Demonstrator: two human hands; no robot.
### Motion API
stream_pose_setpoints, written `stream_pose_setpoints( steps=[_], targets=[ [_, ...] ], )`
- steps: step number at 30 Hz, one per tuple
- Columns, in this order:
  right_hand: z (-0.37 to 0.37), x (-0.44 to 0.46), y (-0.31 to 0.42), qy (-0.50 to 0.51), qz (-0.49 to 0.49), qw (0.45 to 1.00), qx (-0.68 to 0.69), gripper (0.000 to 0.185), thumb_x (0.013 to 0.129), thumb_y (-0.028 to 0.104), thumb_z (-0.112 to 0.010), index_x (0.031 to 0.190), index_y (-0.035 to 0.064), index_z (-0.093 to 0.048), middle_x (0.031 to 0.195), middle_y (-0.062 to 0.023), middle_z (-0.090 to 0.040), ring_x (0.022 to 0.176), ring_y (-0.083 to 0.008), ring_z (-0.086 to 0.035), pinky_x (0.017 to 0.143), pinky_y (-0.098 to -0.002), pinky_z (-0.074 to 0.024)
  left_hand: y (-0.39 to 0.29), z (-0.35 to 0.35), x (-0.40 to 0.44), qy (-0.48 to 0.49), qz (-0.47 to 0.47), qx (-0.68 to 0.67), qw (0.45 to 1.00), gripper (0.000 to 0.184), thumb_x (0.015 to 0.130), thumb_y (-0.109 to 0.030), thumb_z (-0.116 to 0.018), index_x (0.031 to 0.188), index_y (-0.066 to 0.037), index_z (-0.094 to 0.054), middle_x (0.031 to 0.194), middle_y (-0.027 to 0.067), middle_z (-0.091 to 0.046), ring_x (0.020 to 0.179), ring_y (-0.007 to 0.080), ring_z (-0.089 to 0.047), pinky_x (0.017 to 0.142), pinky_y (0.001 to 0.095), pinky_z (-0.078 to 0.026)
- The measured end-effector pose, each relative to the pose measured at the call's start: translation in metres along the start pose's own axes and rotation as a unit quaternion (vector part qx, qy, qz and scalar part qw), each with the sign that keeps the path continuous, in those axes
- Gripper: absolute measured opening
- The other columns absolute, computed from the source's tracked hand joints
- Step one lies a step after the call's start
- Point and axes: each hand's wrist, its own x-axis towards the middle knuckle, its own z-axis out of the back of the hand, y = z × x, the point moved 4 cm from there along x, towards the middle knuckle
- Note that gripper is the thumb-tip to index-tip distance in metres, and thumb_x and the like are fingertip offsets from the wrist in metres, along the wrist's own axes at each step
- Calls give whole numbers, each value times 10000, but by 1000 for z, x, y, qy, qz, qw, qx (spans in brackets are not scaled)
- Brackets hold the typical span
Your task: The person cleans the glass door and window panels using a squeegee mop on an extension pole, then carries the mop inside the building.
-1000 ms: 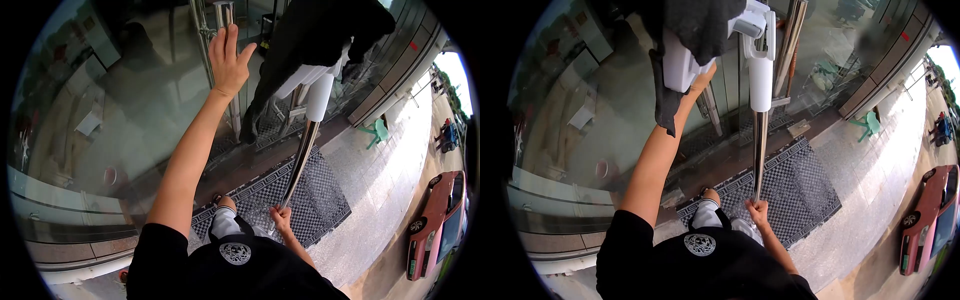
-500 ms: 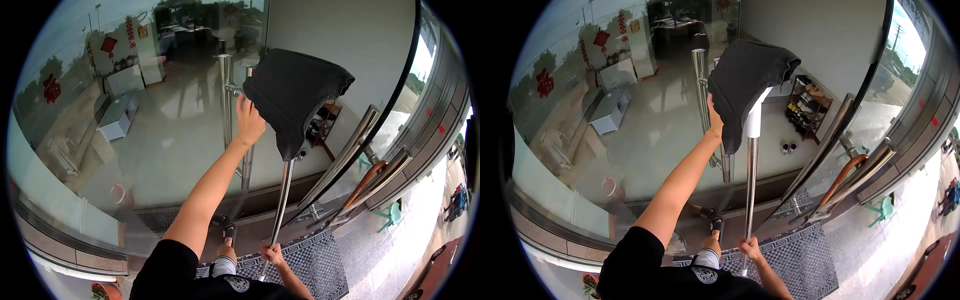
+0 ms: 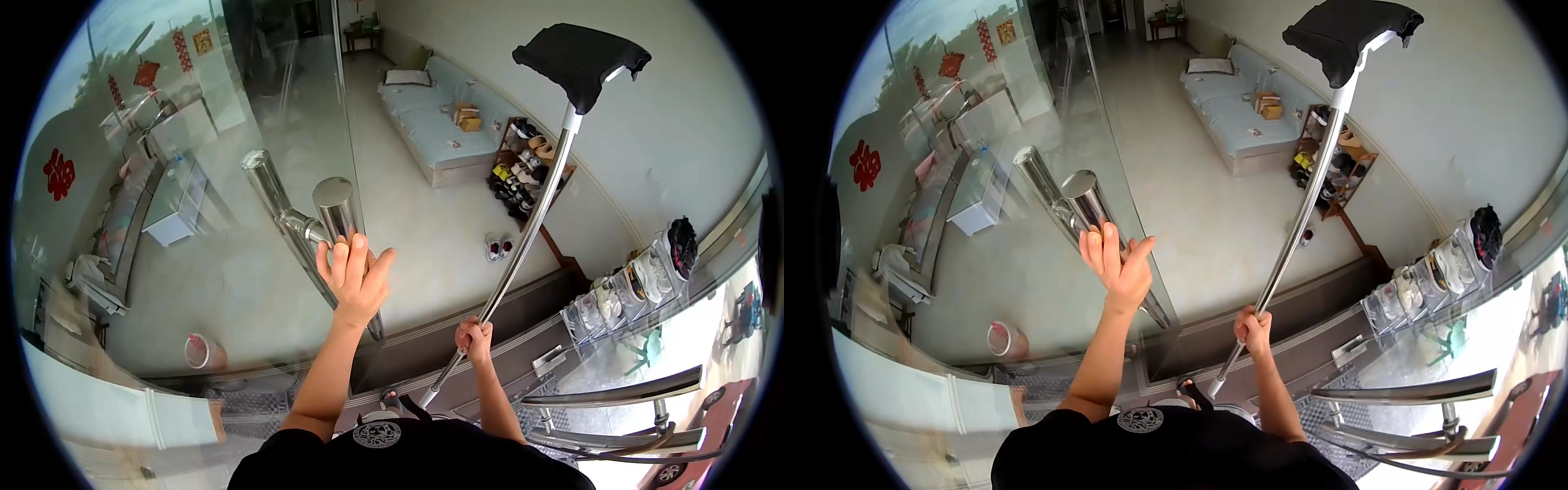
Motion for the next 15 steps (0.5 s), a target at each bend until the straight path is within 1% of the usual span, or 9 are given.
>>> stream_pose_setpoints(
  steps=[4, 5, 6, 8, 10, 12, 13, 15],
  targets=[
    [13, 56, 15, -13, 25, 1000, -4, 287, 814, 43, -467, 528, 35, -439, 380, -22, -336, 293, -122, -312, 314, -266, -283, 14, 2, -8, 25, 3, 5, 1000, 332, 682, 70, -608, 819, -226, -669, 1349, 126, -422, 1240, 352, -370, 1010, 550, -271],
    [12, 72, 15, -10, 32, 999, 3, 270, 811, 38, -477, 543, 24, -452, 392, -30, -358, 302, -121, -323, 317, -262, -272, 22, 3, -8, 32, 6, 3, 999, 334, 681, 63, -612, 828, -231, -672, 1348, 135, -418, 1227, 361, -379, 1005, 558, -272],
    [10, 88, 15, -5, 38, 999, 11, 253, 808, 33, -487, 557, 14, -464, 405, -38, -380, 311, -119, -334, 320, -258, -261, 28, 4, -10, 43, 14, 10, 999, 333, 686, 59, -612, 831, -234, -676, 1365, 144, -396, 1238, 373, -370, 1013, 554, -266],
    [6, 124, 11, -6, 39, 999, 14, 276, 821, 41, -485, 550, 32, -439, 408, -29, -369, 318, -115, -326, 322, -255, -259, 33, 8, -16, 63, 31, 30, 997, 330, 698, 51, -613, 837, -240, -683, 1399, 160, -353, 1260, 397, -351, 1030, 546, -255],
    [10, 161, 4, -8, 38, 999, 12, 291, 827, 50, -488, 543, 40, -424, 410, -24, -362, 323, -113, -322, 324, -256, -260, 27, 14, -17, 105, -13, 70, 992, 238, 770, 46, -605, 788, -176, -687, 1487, 197, -149, 1373, 433, -6, 1094, 537, -80],
    [20, 194, -2, 18, 23, 999, 20, 310, 842, 89, -498, 546, 54, -413, 408, -13, -338, 323, -113, -306, 330, -263, -272, 17, 29, -25, 76, 3, 70, 995, 235, 771, 21, -622, 867, -190, -657, 1481, 208, -157, 1377, 422, 3, 1095, 538, -57],
    [21, 216, -7, 35, 21, 999, 25, 311, 848, 107, -499, 553, 55, -419, 404, -9, -328, 319, -114, -297, 329, -267, -276, 13, 25, -24, 26, 19, 62, 998, 265, 774, 18, -611, 931, -195, -630, 1479, 211, -161, 1376, 420, -4, 1098, 532, -44],
    [14, 267, -18, 85, 21, 996, 16, 322, 863, 146, -493, 563, 69, -403, 410, -5, -318, 316, -115, -276, 327, -276, -272, 11, 27, -20, 38, 10, 162, 986, 328, 783, -8, -595, 1058, -183, -557, 1473, 222, -164, 1367, 408, -65, 1105, 513, -70]
  ],
)
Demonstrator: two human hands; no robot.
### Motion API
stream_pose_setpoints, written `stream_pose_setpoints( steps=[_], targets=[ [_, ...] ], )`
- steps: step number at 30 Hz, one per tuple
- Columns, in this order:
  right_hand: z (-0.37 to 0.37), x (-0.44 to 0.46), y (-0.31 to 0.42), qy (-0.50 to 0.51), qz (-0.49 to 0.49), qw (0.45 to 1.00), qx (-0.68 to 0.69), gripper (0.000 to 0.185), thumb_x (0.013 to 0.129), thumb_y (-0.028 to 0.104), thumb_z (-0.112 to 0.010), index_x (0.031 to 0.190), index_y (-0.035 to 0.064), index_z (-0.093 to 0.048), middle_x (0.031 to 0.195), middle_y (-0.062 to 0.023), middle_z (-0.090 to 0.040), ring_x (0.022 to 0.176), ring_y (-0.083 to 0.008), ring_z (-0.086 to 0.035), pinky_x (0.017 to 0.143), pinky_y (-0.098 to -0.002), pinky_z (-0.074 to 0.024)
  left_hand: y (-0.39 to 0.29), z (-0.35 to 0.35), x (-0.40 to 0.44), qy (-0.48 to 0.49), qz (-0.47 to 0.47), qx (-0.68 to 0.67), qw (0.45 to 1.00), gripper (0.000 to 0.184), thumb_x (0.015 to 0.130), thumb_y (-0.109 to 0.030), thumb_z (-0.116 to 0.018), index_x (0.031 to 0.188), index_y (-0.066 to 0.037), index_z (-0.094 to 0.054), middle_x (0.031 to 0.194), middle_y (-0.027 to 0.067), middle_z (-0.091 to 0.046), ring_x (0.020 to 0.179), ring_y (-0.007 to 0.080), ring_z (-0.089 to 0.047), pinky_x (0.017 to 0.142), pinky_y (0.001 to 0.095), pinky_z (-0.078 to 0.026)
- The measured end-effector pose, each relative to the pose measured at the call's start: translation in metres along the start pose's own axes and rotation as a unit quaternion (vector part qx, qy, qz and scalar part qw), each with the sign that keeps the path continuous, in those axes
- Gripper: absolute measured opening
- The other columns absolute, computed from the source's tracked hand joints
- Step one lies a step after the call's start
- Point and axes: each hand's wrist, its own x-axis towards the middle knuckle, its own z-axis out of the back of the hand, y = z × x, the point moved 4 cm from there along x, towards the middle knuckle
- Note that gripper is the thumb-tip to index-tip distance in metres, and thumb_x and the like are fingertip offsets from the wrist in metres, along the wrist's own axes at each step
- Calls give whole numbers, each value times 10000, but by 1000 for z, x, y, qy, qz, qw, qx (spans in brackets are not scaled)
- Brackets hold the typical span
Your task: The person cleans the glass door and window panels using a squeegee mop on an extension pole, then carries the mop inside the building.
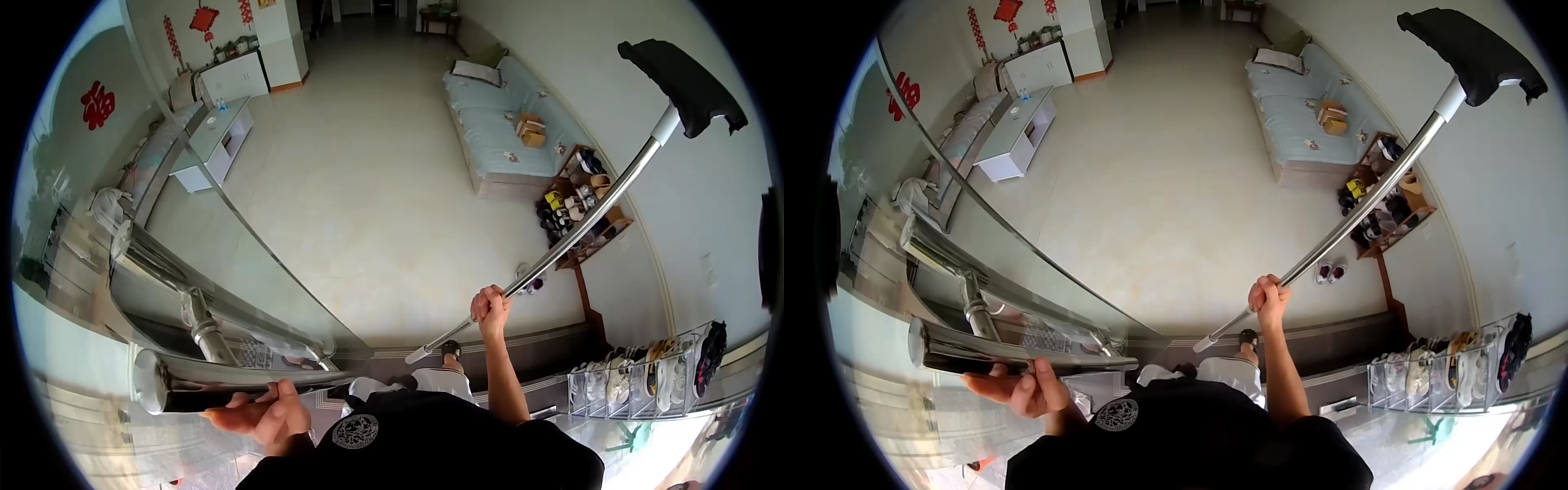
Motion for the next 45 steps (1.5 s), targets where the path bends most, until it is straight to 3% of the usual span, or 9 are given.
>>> stream_pose_setpoints(
  steps=[7, 17, 21, 24, 27, 33, 35, 37, 45],
  targets=[
    [62, 153, -57, 188, -64, 978, 67, 341, 862, 121, -491, 546, 94, -366, 408, 3, -310, 325, -105, -287, 333, -269, -280, -63, 10, -14, -224, 305, 99, 920, 619, 807, -175, -585, 1320, 9, -292, 1163, 200, -494, 959, 235, -542, 808, 358, -455],
    [42, 204, -104, 313, -148, 937, 37, 369, 854, 125, -470, 522, 111, -310, 402, 12, -297, 310, -91, -262, 315, -256, -269, -149, 10, -22, -200, 381, 323, 843, 582, 837, -65, -542, 1356, -72, -279, 1145, 153, -514, 1106, 236, -500, 963, 376, -402],
    [44, 200, -120, 347, -178, 920, 48, 433, 902, 199, -462, 507, 113, -309, 399, 12, -301, 306, -93, -266, 310, -253, -259, -225, -46, -8, -182, 64, 513, 837, 559, 805, -95, -560, 1302, -98, -304, 1302, 178, -381, 1169, 294, -443, 1017, 481, -354],
    [43, 201, -125, 386, -193, 899, 68, 496, 951, 309, -429, 508, 112, -325, 398, 13, -304, 299, -93, -265, 305, -250, -248, -247, -109, -34, -136, 100, 201, 965, 487, 771, 5, -528, 1220, -54, -349, 1278, 249, -370, 1098, 357, -499, 941, 482, -435],
    [38, 204, -128, 399, -200, 893, 63, 473, 950, 336, -441, 540, 125, -334, 396, 21, -297, 287, -84, -247, 307, -234, -233, -230, -144, -70, 26, 284, 412, 866, 596, 761, 10, -553, 1295, -29, -291, 1369, 252, -267, 1292, 390, -293, 1046, 501, -283],
    [40, 205, -138, 434, -213, 873, 65, 485, 953, 329, -437, 530, 128, -313, 393, 19, -288, 285, -78, -232, 298, -235, -228, -249, -74, -109, -176, 447, 552, 681, 787, 804, -57, -617, 1400, 24, -110, 1446, 217, -106, 1361, 338, -101, 1095, 411, -146],
    [38, 204, -139, 437, -211, 872, 69, 491, 954, 317, -436, 520, 128, -303, 393, 18, -288, 288, -77, -232, 300, -234, -217, -267, -45, -111, -330, 421, 430, 727, 748, 837, -51, -592, 1410, -14, -113, 1432, 178, -185, 1303, 294, -277, 1036, 375, -290],
    [41, 208, -143, 438, -214, 871, 66, 494, 954, 313, -435, 517, 129, -299, 392, 17, -289, 289, -78, -233, 301, -235, -211, -296, -37, -106, -311, 396, 469, 726, 409, 863, -49, -579, 1224, -15, -390, 1033, 62, -526, 827, 93, -507, 721, 228, -417],
    [29, 213, -162, 509, -203, 830, 109, 502, 955, 325, -429, 513, 129, -296, 392, 15, -294, 289, -83, -241, 298, -237, -215, -434, -24, -107, -426, 349, 488, 678, 287, 814, -37, -575, 1079, 26, -486, 859, 49, -525, 765, 109, -503, 710, 252, -425]
  ],
)
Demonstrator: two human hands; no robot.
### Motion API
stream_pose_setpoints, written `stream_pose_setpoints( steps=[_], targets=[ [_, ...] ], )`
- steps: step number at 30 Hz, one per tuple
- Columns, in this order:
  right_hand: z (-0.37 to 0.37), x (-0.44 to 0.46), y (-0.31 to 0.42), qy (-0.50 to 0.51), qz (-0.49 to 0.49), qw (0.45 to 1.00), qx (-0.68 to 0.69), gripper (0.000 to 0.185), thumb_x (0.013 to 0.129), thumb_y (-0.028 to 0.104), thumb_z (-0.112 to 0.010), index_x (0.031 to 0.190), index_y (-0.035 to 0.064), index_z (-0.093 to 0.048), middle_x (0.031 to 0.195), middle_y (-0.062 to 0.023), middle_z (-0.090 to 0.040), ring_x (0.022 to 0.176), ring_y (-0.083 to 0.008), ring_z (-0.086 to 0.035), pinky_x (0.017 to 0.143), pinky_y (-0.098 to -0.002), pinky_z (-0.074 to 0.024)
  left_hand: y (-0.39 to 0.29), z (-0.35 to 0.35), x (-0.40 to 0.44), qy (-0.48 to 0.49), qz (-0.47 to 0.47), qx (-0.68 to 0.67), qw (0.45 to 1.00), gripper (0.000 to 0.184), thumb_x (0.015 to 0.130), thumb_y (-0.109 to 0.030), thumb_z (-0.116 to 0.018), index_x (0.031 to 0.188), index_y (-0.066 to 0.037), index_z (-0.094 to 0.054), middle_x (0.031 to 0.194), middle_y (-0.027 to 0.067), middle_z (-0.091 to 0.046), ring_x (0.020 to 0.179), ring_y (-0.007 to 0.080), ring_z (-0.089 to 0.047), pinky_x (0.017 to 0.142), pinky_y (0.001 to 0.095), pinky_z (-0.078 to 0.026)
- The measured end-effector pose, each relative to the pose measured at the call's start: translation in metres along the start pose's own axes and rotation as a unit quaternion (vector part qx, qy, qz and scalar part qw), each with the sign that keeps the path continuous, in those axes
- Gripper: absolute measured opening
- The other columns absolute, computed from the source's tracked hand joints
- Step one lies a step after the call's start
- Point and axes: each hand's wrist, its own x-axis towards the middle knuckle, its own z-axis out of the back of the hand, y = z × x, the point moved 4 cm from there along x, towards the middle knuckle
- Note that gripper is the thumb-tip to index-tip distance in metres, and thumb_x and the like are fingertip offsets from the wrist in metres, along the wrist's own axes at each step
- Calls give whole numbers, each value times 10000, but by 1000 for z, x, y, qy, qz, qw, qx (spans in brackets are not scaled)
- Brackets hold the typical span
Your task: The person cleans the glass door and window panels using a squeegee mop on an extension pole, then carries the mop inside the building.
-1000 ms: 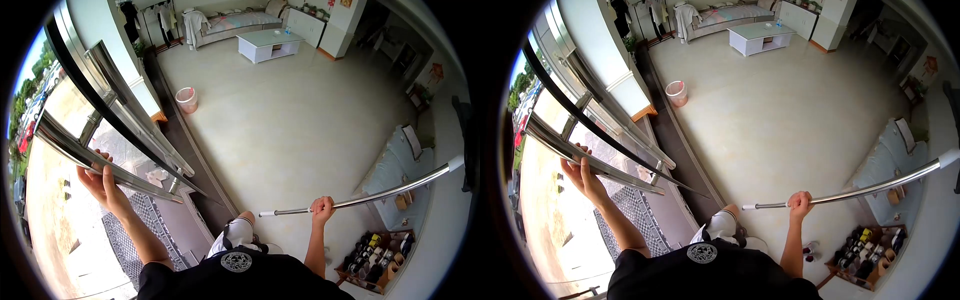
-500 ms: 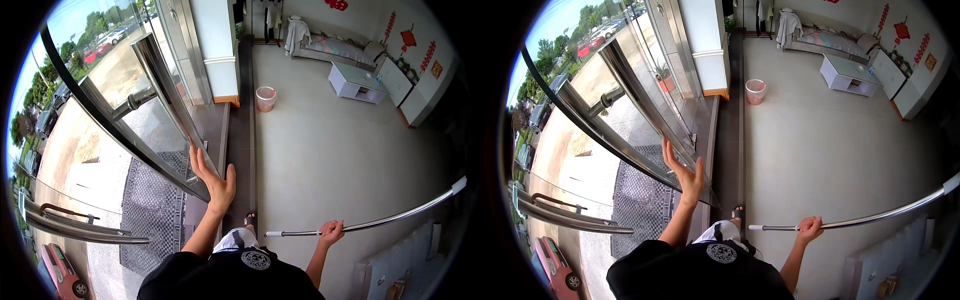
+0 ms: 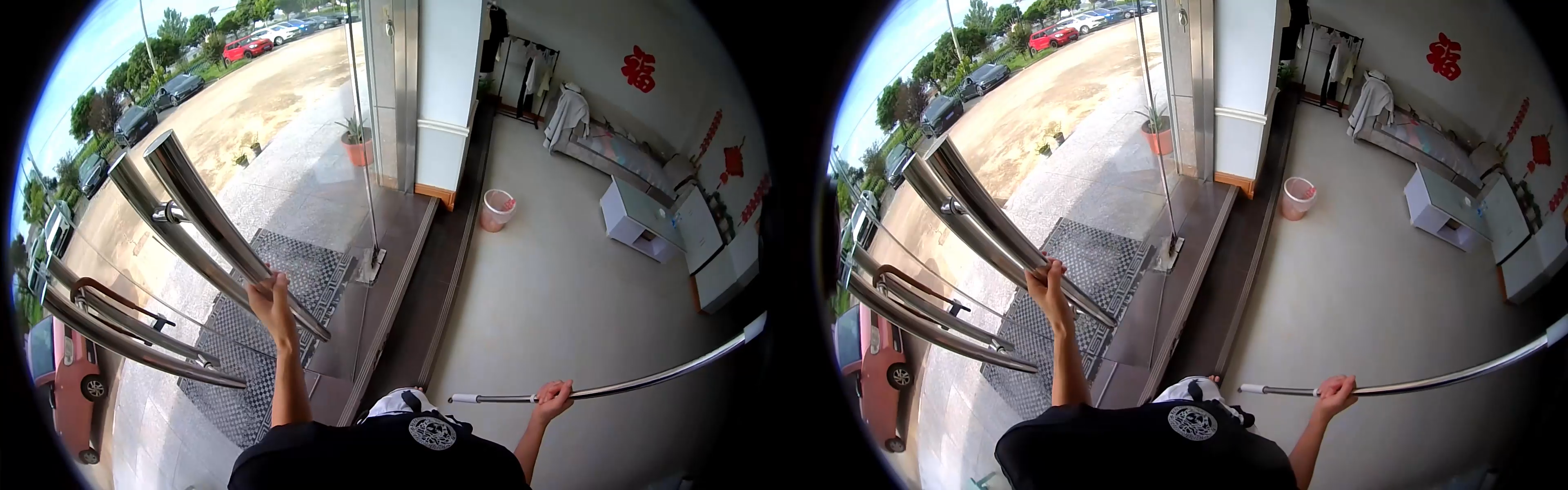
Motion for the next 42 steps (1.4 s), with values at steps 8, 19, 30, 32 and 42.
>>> stream_pose_setpoints(
  steps=[8, 19, 30, 32, 42],
  targets=[
    [-35, 29, -35, 61, -28, 998, -21, 504, 946, 330, -431, 509, 113, -305, 405, 4, -308, 317, -92, -291, 319, -246, -239, -14, 70, 31, -86, -36, 26, 995, 234, 771, -50, -557, 989, 28, -528, 766, 70, -545, 657, 128, -516, 633, 261, -443],
    [-57, 49, -90, 101, -71, 991, -48, 515, 941, 391, -454, 523, 119, -325, 410, 30, -298, 304, -67, -274, 301, -235, -220, 14, 117, 84, -71, -33, -4, 997, 252, 785, -71, -537, 1013, 33, -515, 723, 63, -532, 658, 118, -494, 646, 251, -422],
    [0, 112, -93, 33, -50, 993, -100, 491, 933, 322, -489, 524, 101, -329, 423, 23, -315, 325, -66, -273, 319, -234, -234, 27, 144, 91, -204, -142, 159, 956, 285, 865, -196, -541, 1006, 49, -580, 836, 63, -565, 745, 139, -512, 736, 275, -436],
    [19, 139, -101, 9, -48, 993, -106, 492, 928, 325, -502, 525, 99, -332, 425, 23, -316, 326, -66, -278, 321, -235, -231, 29, 148, 91, -227, -112, 187, 949, 330, 879, -247, -550, 1015, 51, -596, 887, 76, -569, 800, 158, -530, 776, 293, -441],
    [177, 351, -153, -118, 4, 984, -134, 423, 890, 232, -556, 533, 73, -395, 454, 27, -365, 369, -59, -328, 356, -231, -224, 124, 148, 12, -347, -188, 478, 785, 403, 862, -329, -565, 1060, 21, -545, 1036, 157, -597, 923, 297, -574, 791, 376, -464]
  ],
)
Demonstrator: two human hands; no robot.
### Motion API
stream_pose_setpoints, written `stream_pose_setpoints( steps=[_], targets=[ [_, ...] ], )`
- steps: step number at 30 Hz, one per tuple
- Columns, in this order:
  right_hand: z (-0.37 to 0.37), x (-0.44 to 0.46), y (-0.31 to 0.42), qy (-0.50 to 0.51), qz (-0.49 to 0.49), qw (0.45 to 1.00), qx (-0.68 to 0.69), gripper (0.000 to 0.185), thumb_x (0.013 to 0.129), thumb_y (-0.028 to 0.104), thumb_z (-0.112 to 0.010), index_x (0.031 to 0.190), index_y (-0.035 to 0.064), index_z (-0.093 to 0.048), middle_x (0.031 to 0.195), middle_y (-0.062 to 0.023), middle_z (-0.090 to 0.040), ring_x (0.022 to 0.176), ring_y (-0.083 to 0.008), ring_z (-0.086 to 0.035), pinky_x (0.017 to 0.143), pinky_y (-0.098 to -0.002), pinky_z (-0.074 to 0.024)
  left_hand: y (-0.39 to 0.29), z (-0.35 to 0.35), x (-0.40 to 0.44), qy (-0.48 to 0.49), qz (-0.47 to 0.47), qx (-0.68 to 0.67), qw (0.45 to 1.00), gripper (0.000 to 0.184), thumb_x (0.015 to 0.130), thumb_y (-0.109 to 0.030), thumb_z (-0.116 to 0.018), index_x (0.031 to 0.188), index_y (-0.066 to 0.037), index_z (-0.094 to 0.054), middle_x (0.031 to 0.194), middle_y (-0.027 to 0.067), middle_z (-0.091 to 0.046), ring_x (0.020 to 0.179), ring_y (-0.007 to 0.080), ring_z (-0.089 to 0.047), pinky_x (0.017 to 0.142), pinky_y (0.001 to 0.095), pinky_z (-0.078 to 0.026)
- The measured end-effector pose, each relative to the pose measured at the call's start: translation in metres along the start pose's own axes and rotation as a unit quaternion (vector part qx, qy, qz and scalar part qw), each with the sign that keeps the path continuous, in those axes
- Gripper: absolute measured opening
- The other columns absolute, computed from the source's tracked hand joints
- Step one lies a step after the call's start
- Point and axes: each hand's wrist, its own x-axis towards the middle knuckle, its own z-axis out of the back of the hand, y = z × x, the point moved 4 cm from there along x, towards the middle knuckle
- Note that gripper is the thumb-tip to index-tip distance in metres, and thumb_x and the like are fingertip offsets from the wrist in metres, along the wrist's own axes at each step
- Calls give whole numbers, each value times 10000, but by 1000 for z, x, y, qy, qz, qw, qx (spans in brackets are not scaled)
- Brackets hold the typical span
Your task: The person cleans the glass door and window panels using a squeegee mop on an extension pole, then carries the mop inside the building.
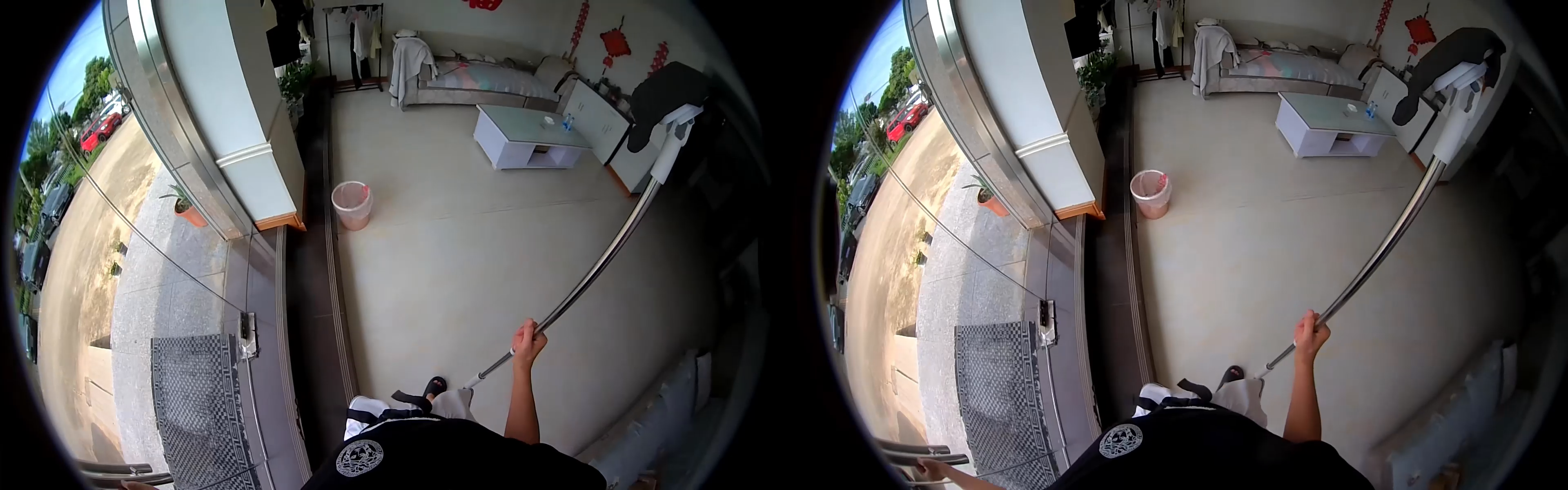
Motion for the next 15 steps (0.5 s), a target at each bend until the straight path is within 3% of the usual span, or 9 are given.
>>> stream_pose_setpoints(
  steps=[2, 4, 6, 10, 12, 14, 15],
  targets=[
    [29, 57, -28, -16, 17, 999, -22, 441, 907, 263, -541, 536, 87, -380, 424, 27, -345, 337, -66, -321, 330, -234, -221, 6, -12, -131, 96, 119, -4, 988, 368, 865, -313, -544, 1060, -1, -542, 1029, 142, -592, 928, 297, -570, 776, 394, -468],
    [50, 110, -45, -27, 38, 998, -43, 435, 901, 261, -553, 538, 92, -384, 431, 31, -349, 343, -58, -319, 332, -230, -219, 11, -21, -284, 232, 307, -9, 923, 335, 868, -296, -523, 1059, -22, -539, 1022, 127, -587, 934, 297, -567, 762, 413, -471],
    [66, 150, -52, -41, 23, 996, -76, 435, 900, 266, -556, 537, 95, -386, 437, 30, -355, 346, -55, -316, 333, -229, -219, -5, -18, -428, 348, 484, -14, 803, 303, 871, -279, -502, 1058, -43, -536, 1015, 113, -582, 939, 297, -564, 747, 431, -475],
    [72, 248, -59, -39, 34, 995, -87, 398, 885, 237, -586, 554, 80, -431, 458, 30, -391, 353, -47, -333, 331, -225, -228, -80, 13, -616, 465, 707, -69, 528, 251, 877, -246, -460, 1057, -86, -529, 1001, 83, -573, 950, 298, -557, 717, 468, -482],
    [74, 301, -70, -71, 15, 993, -97, 390, 874, 224, -605, 553, 74, -441, 461, 31, -397, 357, -45, -339, 337, -222, -230, -122, 3, -680, 412, 649, 36, 639, 187, 838, -217, -490, 976, -96, -522, 953, 82, -569, 850, 283, -546, 636, 451, -453],
    [82, 351, -89, -93, 17, 989, -113, 385, 863, 215, -623, 550, 67, -452, 463, 30, -404, 357, -45, -343, 342, -220, -230, -171, -19, -739, 412, 639, 64, 646, 181, 799, -200, -483, 937, -86, -506, 939, 81, -556, 776, 252, -514, 623, 411, -415],
    [89, 376, -100, -101, 29, 987, -124, 384, 857, 212, -631, 548, 64, -458, 464, 29, -407, 356, -47, -343, 345, -221, -230, -193, -53, -762, 404, 640, -5, 653, 180, 784, -204, -458, 895, -74, -514, 910, 78, -554, 765, 247, -501, 668, 398, -410]
  ],
)
